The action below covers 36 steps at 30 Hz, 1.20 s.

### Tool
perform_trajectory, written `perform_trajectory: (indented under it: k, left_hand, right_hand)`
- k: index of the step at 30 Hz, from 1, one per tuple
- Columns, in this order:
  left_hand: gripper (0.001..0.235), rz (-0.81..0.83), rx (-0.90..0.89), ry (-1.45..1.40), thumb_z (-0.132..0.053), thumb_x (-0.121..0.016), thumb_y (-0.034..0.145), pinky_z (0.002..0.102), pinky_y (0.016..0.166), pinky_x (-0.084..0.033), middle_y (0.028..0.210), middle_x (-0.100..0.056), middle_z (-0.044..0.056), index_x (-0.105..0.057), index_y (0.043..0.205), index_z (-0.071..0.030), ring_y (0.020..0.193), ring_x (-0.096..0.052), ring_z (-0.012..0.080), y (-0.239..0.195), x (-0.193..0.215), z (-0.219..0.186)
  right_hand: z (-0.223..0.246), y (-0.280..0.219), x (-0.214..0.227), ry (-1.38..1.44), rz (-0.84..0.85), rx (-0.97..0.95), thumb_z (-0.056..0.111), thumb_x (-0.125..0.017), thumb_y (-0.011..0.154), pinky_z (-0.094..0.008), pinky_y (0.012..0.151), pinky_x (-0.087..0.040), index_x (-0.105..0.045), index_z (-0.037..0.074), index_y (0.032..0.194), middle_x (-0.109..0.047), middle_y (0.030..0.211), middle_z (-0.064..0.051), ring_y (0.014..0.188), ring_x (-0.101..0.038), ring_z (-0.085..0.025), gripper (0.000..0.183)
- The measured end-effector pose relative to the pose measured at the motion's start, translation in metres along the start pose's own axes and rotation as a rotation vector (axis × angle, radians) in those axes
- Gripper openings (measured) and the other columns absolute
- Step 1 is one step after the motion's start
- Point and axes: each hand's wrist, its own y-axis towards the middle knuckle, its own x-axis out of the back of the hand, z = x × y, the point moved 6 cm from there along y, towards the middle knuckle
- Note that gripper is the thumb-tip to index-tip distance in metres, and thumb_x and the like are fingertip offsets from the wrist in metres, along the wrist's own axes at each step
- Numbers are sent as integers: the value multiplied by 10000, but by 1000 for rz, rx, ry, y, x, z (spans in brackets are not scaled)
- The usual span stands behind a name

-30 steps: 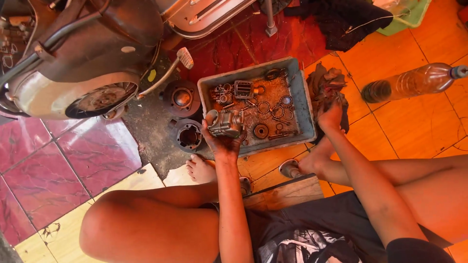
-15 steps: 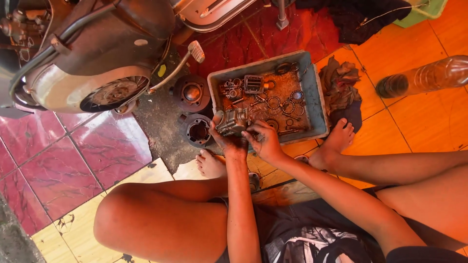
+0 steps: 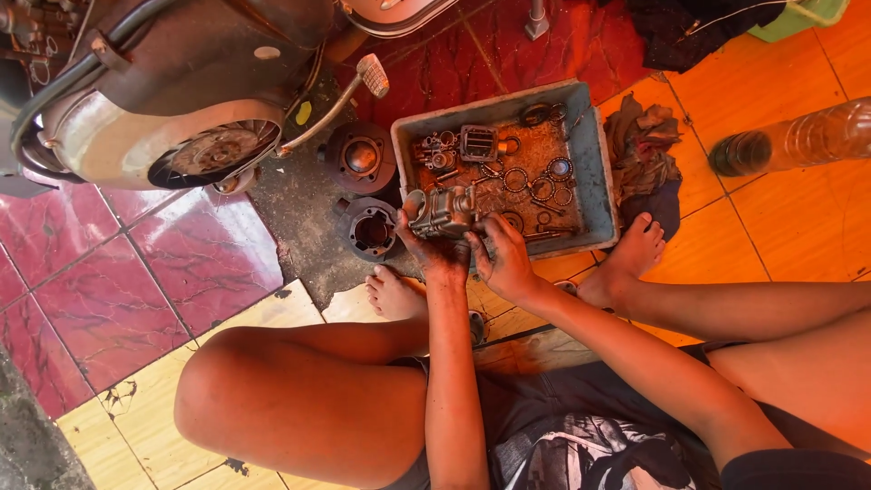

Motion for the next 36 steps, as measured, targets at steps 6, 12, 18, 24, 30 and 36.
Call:
perform_trajectory:
  k: [6, 12, 18, 24, 30, 36]
  left_hand:
    - [447, 30, -3, -84, -508, -845, 758, 504, 756, -621, 1030, -717, 237, -713, 984, -146, 984, -724, 450, 10, 13, -2]
    - [406, 36, -34, -55, -499, -844, 767, 504, 745, -621, 1032, -739, 226, -740, 963, -159, 1011, -730, 440, 9, 9, -4]
    - [436, -37, -23, -105, -477, -863, 757, 531, 757, -652, 987, -741, 221, -741, 939, -100, 957, -735, 437, 8, 10, 1]
    - [449, -25, 4, -47, -520, -826, 779, 488, 747, -639, 1009, -747, 222, -749, 984, -129, 924, -747, 410, -5, -9, 5]
    - [473, -6, 40, -20, -578, -821, 758, 452, 736, -587, 1019, -759, 201, -751, 971, -161, 909, -752, 374, -8, -9, 0]
    - [654, -8, 97, 40, -634, -803, 749, 412, 720, -566, 1025, -764, 195, -728, 1067, -68, 876, -752, 335, -4, -8, -1]
  right_hand:
    - [-4, 2, -2, -7, 61, 42, 9, -632, 995, -404, 590, -481, -603, 9, 933, -520, 781, -117, 647, -570, -327, 68]
    - [7, 7, 2, -21, 60, 47, -2, -607, 998, -439, 587, -481, -580, -28, 933, -504, 785, -162, 657, -565, -401, 75]
    - [25, 18, 9, -79, 112, 121, -14, -619, 993, -435, 604, -507, -596, -22, 937, -517, 810, -160, 692, -574, -391, 61]
    - [4, 7, 9, -56, 52, 28, 28, -578, 1022, -447, 612, -490, -581, -19, 959, -497, 808, -163, 693, -570, -394, 78]
    - [27, 25, 17, -99, 156, 135, 31, -574, 1024, -448, 617, -489, -574, -13, 919, -474, 799, -147, 699, -542, -395, 114]
    - [24, 19, 13, -207, 136, 233, 24, -617, 995, -449, 611, -508, -599, -21, 935, -494, 802, -167, 708, -557, -404, 77]
